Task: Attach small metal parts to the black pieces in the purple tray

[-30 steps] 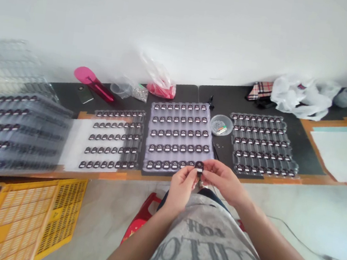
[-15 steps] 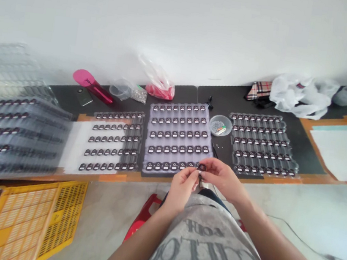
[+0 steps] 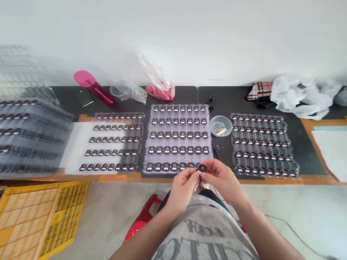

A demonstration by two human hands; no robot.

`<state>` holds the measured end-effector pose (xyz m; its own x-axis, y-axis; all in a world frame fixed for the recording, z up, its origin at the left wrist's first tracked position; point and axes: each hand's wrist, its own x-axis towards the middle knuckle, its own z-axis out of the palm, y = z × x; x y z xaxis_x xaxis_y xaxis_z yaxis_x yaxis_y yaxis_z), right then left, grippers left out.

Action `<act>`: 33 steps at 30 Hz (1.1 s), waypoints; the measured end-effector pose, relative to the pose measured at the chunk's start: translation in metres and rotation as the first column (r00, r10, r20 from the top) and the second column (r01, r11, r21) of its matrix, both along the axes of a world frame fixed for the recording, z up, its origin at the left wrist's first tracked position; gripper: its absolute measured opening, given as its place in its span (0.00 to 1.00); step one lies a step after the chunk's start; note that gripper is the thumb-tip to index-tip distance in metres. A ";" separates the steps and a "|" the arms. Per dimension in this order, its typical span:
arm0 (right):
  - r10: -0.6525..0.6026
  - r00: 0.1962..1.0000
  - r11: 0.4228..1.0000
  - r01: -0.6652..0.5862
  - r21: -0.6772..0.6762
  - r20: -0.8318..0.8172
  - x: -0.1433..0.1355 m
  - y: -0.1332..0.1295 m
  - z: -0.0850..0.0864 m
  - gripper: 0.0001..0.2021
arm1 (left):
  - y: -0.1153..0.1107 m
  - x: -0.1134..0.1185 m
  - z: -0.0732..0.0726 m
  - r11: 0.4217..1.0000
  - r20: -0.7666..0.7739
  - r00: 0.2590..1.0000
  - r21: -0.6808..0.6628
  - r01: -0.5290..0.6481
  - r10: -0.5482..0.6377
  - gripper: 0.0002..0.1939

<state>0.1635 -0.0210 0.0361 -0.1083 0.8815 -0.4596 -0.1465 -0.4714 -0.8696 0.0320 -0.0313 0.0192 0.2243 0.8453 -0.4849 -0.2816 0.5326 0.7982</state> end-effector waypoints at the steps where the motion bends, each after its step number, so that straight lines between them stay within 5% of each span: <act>1: -0.002 1.000 1.000 0.002 0.006 0.002 0.000 0.000 0.000 0.13 | 0.000 0.000 0.000 1.000 -0.001 1.000 0.001 -0.001 0.001 0.10; 23: 0.003 1.000 0.999 -0.003 -0.039 -0.014 -0.002 0.003 0.005 0.14 | 0.007 -0.005 0.003 0.998 -0.081 0.996 0.038 0.049 -0.046 0.11; 33: -0.057 0.998 0.998 0.057 -0.028 -0.019 -0.003 0.003 0.000 0.13 | 0.007 -0.002 0.007 0.999 0.073 0.997 -0.039 -0.022 0.024 0.11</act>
<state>0.1610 -0.0181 0.0362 -0.0675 0.8734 -0.4822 -0.1904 -0.4857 -0.8531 0.0302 -0.0248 0.0266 0.2411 0.8316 -0.5002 -0.3510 0.5553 0.7540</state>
